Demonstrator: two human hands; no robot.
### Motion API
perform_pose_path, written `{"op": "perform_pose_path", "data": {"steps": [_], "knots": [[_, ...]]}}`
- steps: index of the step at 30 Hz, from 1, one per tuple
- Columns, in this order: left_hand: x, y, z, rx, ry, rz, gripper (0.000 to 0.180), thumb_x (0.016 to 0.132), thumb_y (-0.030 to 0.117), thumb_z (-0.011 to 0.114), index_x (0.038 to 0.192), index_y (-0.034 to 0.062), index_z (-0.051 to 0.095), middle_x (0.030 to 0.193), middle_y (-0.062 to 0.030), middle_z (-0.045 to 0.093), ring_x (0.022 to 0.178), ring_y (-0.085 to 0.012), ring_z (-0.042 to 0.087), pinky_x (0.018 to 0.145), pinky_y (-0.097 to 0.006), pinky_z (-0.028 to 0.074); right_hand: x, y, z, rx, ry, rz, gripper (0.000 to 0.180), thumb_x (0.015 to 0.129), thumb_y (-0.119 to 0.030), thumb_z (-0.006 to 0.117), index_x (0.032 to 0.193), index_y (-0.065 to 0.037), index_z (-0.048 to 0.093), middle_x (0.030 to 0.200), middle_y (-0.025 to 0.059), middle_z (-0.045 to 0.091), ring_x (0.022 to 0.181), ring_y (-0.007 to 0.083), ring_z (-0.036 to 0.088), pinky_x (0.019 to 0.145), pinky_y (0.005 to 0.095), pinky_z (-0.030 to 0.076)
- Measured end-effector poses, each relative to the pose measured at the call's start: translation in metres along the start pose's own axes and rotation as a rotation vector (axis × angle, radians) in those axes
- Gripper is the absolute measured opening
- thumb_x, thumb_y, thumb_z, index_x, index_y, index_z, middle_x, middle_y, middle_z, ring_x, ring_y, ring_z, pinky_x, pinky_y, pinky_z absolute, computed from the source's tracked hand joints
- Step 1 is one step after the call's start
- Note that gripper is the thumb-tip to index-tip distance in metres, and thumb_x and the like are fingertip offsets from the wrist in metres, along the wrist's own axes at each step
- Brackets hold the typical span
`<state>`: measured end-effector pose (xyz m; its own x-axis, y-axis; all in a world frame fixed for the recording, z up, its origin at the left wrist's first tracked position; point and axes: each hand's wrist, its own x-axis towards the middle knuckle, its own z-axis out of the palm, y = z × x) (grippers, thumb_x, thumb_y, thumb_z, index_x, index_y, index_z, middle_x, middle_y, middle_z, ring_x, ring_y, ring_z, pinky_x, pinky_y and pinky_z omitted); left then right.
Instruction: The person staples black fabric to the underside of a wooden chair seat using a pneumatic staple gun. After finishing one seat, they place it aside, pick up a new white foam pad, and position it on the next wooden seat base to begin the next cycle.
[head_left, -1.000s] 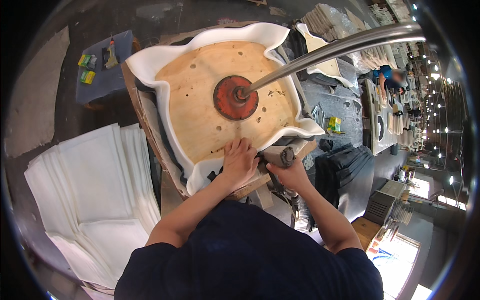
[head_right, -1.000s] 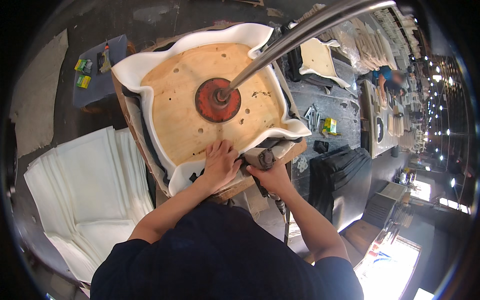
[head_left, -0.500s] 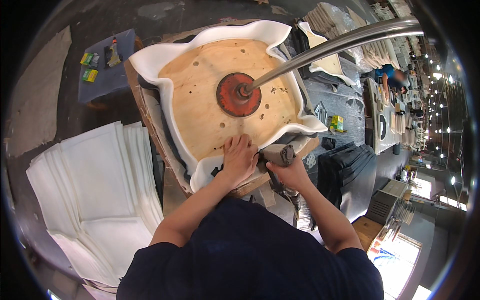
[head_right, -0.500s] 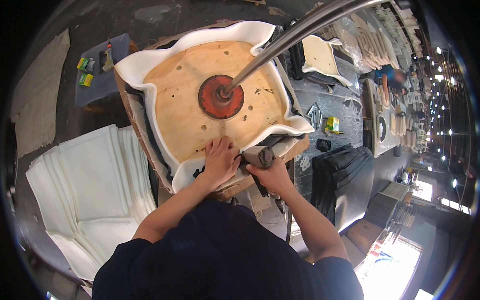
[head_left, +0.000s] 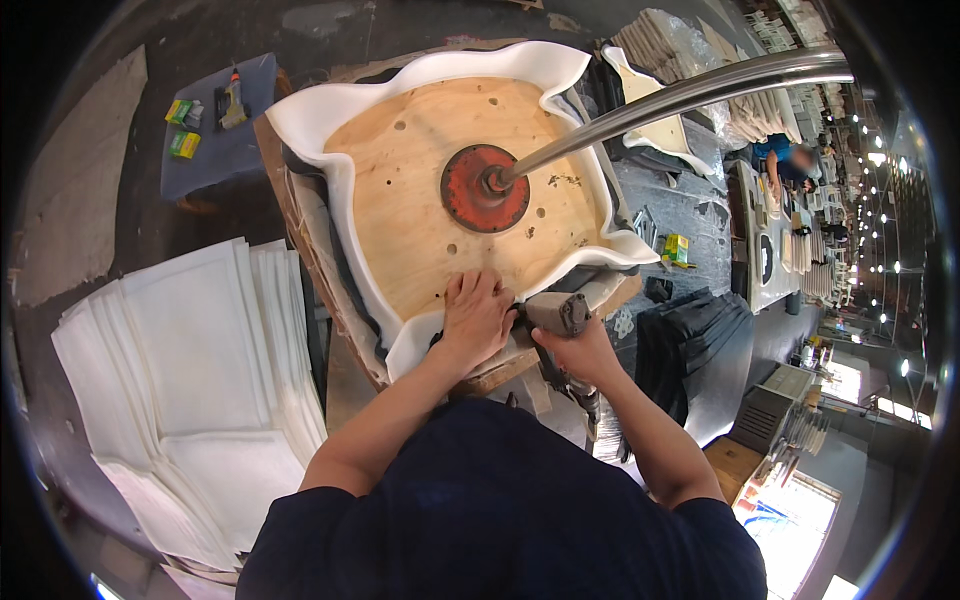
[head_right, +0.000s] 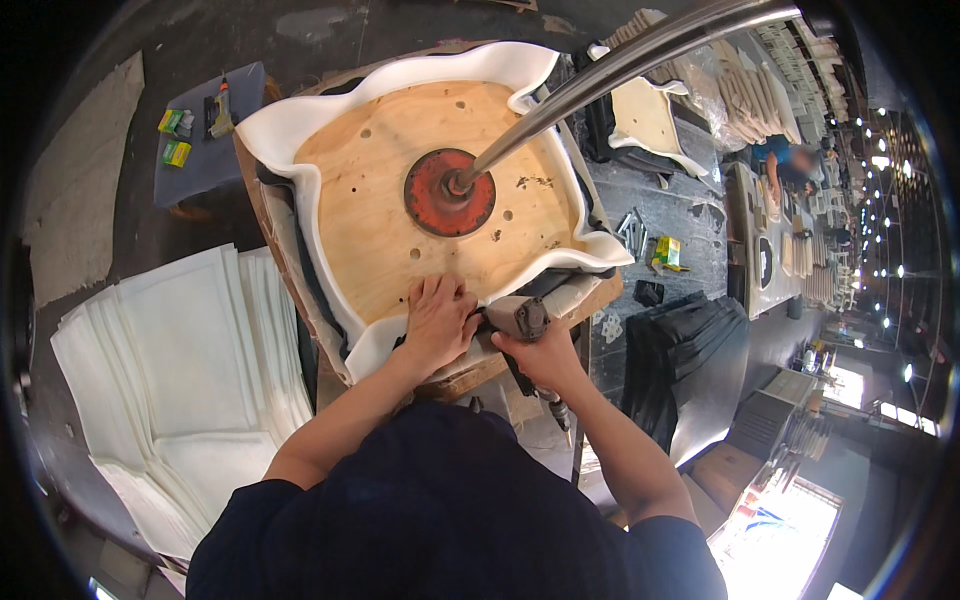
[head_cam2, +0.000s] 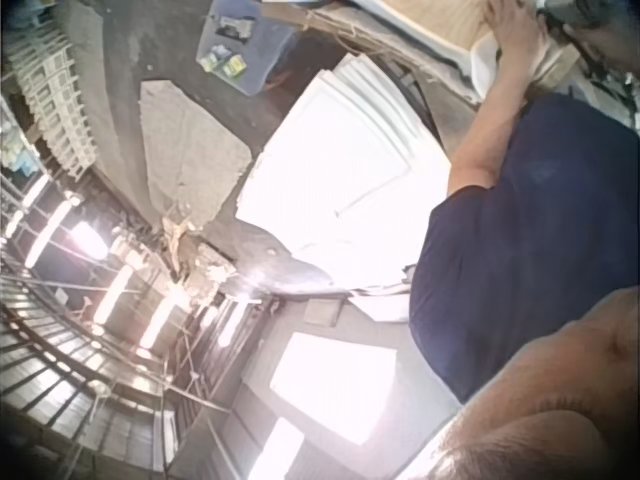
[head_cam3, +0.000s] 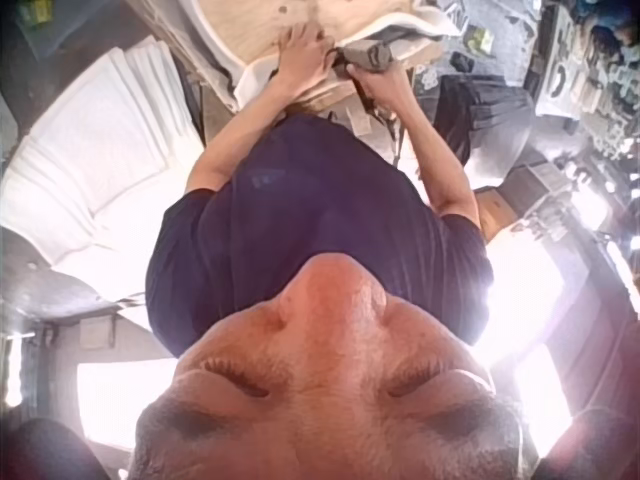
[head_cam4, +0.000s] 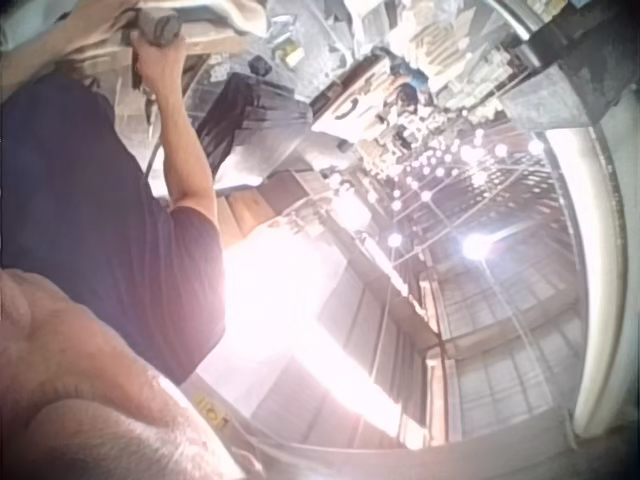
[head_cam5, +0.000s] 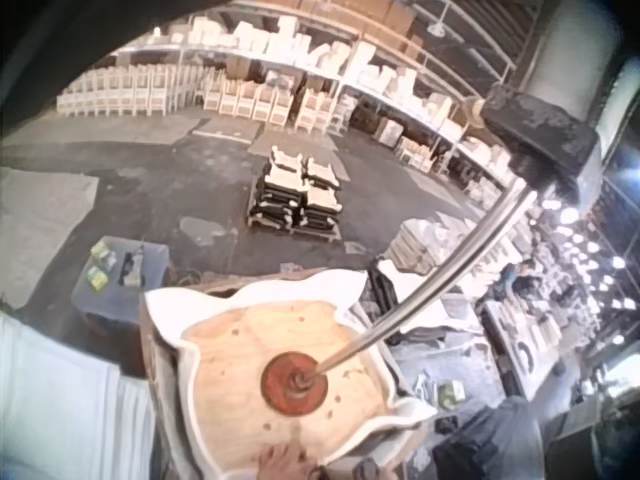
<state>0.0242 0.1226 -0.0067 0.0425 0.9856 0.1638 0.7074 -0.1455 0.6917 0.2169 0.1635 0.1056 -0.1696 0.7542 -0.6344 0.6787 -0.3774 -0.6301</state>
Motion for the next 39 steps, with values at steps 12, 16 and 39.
{"op": "perform_pose_path", "data": {"steps": [12, 16, 39], "knots": [[-0.001, -0.008, -0.004, -0.186, 0.016, -0.066, 0.017, 0.078, 0.015, 0.09, 0.086, 0.0094, 0.076, 0.116, -0.0086, 0.062, 0.122, -0.0338, 0.054, 0.109, -0.05, 0.038, -0.011, 0.005, 0.005, 0.056, -0.02, 0.026, 0.041, 0.094, -0.025, 0.09, 0.124, 0.0, 0.077, 0.081, 0.0033, 0.075, 0.055, 0.0092, 0.062, 0.051, 0.0296, 0.051], [-0.003, -0.008, -0.004, -0.206, 0.005, -0.071, 0.015, 0.078, 0.014, 0.089, 0.085, 0.009, 0.077, 0.116, -0.0091, 0.063, 0.122, -0.0342, 0.054, 0.109, -0.05, 0.038, -0.007, 0.004, 0.01, 0.038, -0.012, 0.025, 0.042, 0.094, -0.025, 0.09, 0.125, 0.0, 0.077, 0.082, 0.0035, 0.076, 0.055, 0.0092, 0.062, 0.051, 0.0304, 0.051], [-0.004, -0.014, -0.003, -0.298, 0.023, -0.067, 0.017, 0.077, 0.007, 0.083, 0.093, 0.0063, 0.076, 0.126, -0.0109, 0.063, 0.128, -0.0381, 0.053, 0.113, -0.054, 0.041, -0.014, 0.006, 0.027, -0.025, 0.046, 0.0, 0.046, 0.093, -0.025, 0.091, 0.128, 0.001, 0.075, 0.084, 0.004, 0.074, 0.059, 0.0095, 0.064, 0.055, 0.0299, 0.053]]}}
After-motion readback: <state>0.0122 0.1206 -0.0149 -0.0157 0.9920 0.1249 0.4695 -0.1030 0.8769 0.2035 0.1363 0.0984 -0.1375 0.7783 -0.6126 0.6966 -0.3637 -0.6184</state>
